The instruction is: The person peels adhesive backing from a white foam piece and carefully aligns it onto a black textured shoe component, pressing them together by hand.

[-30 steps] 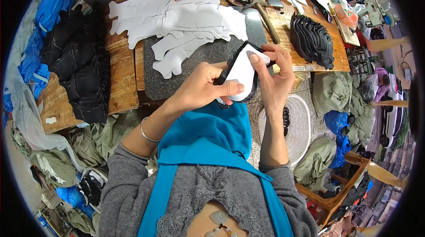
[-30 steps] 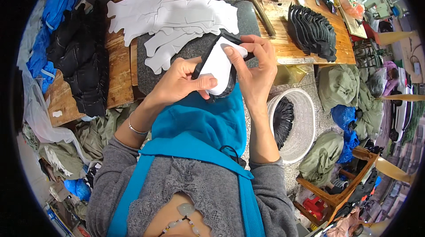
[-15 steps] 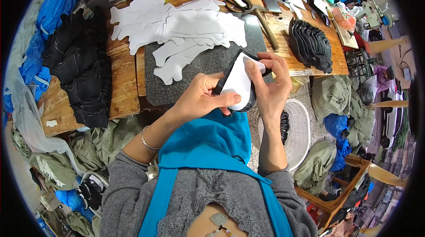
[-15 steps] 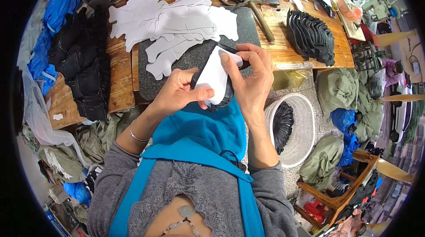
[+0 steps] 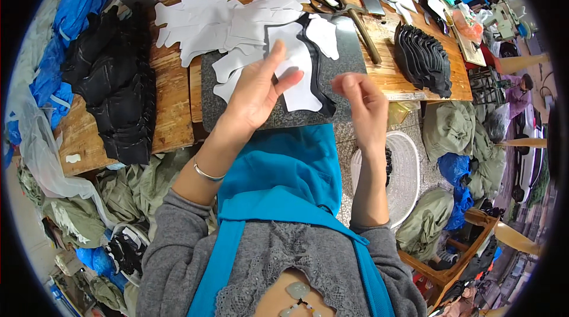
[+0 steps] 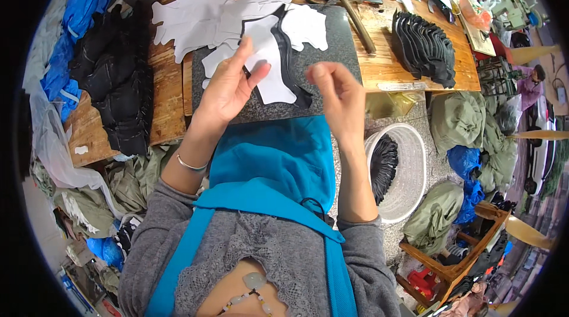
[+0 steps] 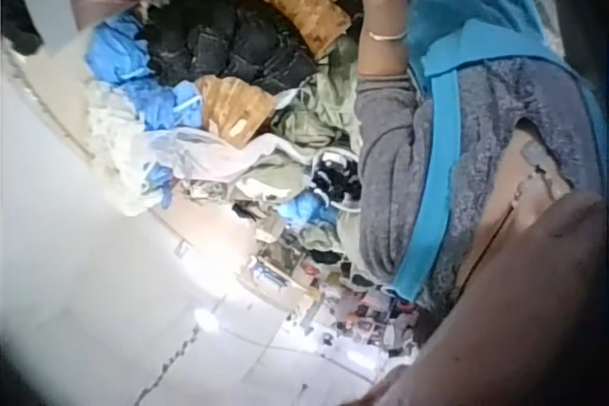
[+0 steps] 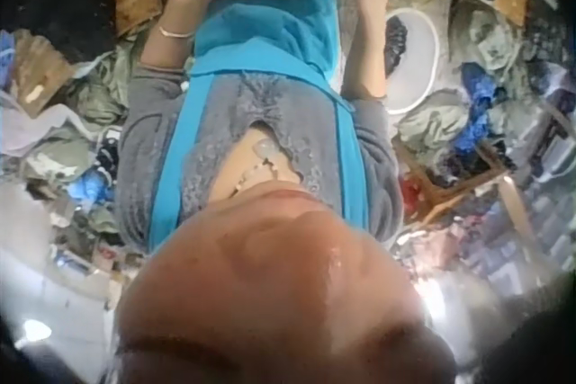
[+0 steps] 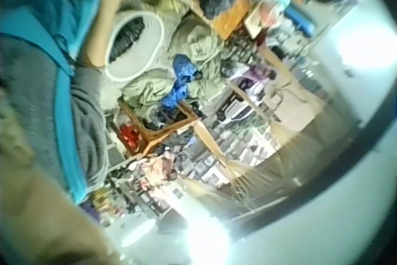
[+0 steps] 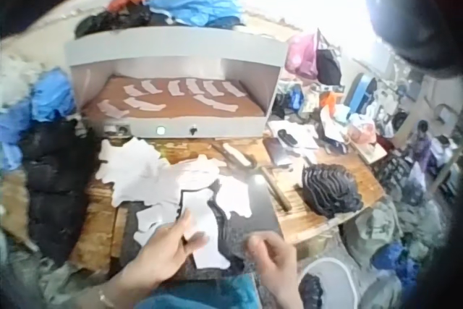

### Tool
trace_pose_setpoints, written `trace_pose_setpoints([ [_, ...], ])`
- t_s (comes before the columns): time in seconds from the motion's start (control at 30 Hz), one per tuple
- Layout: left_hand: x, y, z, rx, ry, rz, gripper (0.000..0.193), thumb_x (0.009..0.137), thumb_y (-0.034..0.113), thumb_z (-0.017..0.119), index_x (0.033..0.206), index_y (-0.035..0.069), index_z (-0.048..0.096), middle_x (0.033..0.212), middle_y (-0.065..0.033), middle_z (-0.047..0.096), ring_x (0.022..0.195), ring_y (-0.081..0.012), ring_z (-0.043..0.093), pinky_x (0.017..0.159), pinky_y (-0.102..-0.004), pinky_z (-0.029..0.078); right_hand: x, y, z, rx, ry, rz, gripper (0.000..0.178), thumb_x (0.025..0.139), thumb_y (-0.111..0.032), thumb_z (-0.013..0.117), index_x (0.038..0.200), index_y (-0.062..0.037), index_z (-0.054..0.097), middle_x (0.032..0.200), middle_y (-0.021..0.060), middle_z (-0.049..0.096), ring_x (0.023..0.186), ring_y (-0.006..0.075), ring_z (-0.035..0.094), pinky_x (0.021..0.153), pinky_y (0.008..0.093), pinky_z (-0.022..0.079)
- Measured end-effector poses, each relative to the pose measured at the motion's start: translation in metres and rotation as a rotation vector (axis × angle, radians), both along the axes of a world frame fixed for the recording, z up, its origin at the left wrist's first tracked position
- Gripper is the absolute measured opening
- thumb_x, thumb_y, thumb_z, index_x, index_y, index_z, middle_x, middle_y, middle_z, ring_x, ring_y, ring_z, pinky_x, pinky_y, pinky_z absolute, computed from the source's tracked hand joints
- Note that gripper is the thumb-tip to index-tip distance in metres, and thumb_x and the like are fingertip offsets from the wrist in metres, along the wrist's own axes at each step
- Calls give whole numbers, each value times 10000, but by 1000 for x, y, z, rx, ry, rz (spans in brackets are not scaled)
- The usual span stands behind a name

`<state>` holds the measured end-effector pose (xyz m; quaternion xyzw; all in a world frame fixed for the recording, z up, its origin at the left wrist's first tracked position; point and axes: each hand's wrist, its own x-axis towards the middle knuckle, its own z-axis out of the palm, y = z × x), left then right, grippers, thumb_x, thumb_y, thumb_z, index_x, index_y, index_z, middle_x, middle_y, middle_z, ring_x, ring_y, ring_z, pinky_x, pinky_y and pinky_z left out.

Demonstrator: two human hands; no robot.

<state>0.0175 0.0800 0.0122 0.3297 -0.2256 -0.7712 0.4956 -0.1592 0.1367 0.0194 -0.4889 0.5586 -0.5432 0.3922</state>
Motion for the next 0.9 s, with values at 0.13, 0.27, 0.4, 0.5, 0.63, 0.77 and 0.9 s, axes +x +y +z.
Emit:
trace_pose_setpoints([
  [0.13, 4, -4, -3, -3, 64, 56, 275, 845, 238, 645, 950, -3, 565, 973, -40, 540, 816, -120, 587, 795, -256, 550, 9, 11, -11, 38, -48, 141, 177, 890, -141, 581, 998, -1, 582, 913, 16, 602, 843, 73, 545, 767, 219, 432],
  [0.27, 6, -5, -2, -23, 113, 27, 266, 843, 209, 647, 976, -3, 557, 986, -38, 548, 873, -111, 572, 809, -264, 548, 8, 12, -22, -29, -152, 180, 163, 881, -93, 582, 1022, -11, 575, 942, 0, 574, 853, 58, 520, 763, 205, 418],
  [0.4, 7, -6, -6, 16, 288, 17, 255, 837, 164, 650, 1001, -6, 553, 987, -39, 552, 906, -126, 569, 831, -274, 541, 5, 12, -23, 71, 24, 176, 160, 871, -67, 587, 1024, -23, 580, 898, -11, 588, 823, 58, 523, 726, 197, 419],
  [0.5, 9, -5, -13, 35, 243, 35, 230, 822, 106, 653, 987, -26, 564, 988, -58, 565, 921, -143, 576, 855, -265, 527, 5, 16, -19, 174, -5, 176, 183, 847, -75, 620, 1020, -30, 581, 855, -14, 600, 781, 58, 532, 691, 200, 427],
  [0.63, 10, -3, -14, 2, 155, -49, 183, 800, 37, 652, 943, -53, 582, 971, -86, 584, 939, -152, 578, 877, -246, 511, 16, 17, -28, 33, 57, 123, 236, 778, -85, 701, 968, -27, 574, 813, -9, 599, 735, 58, 539, 661, 212, 439],
  [0.77, 9, -3, -19, 74, 227, 0, 152, 792, 4, 647, 918, -58, 589, 958, -96, 592, 939, -150, 580, 875, -236, 509, 24, 15, -32, 13, 55, 65, 263, 723, -56, 744, 906, -25, 558, 804, 2, 588, 728, 61, 541, 652, 214, 446],
  [0.9, 10, -5, -24, 145, 284, 31, 161, 794, -14, 635, 939, -54, 577, 984, -102, 585, 934, -153, 585, 860, -224, 519, 28, 16, -33, 2, -23, 54, 251, 726, -43, 739, 895, -24, 555, 791, -8, 576, 722, 53, 531, 646, 202, 437],
])
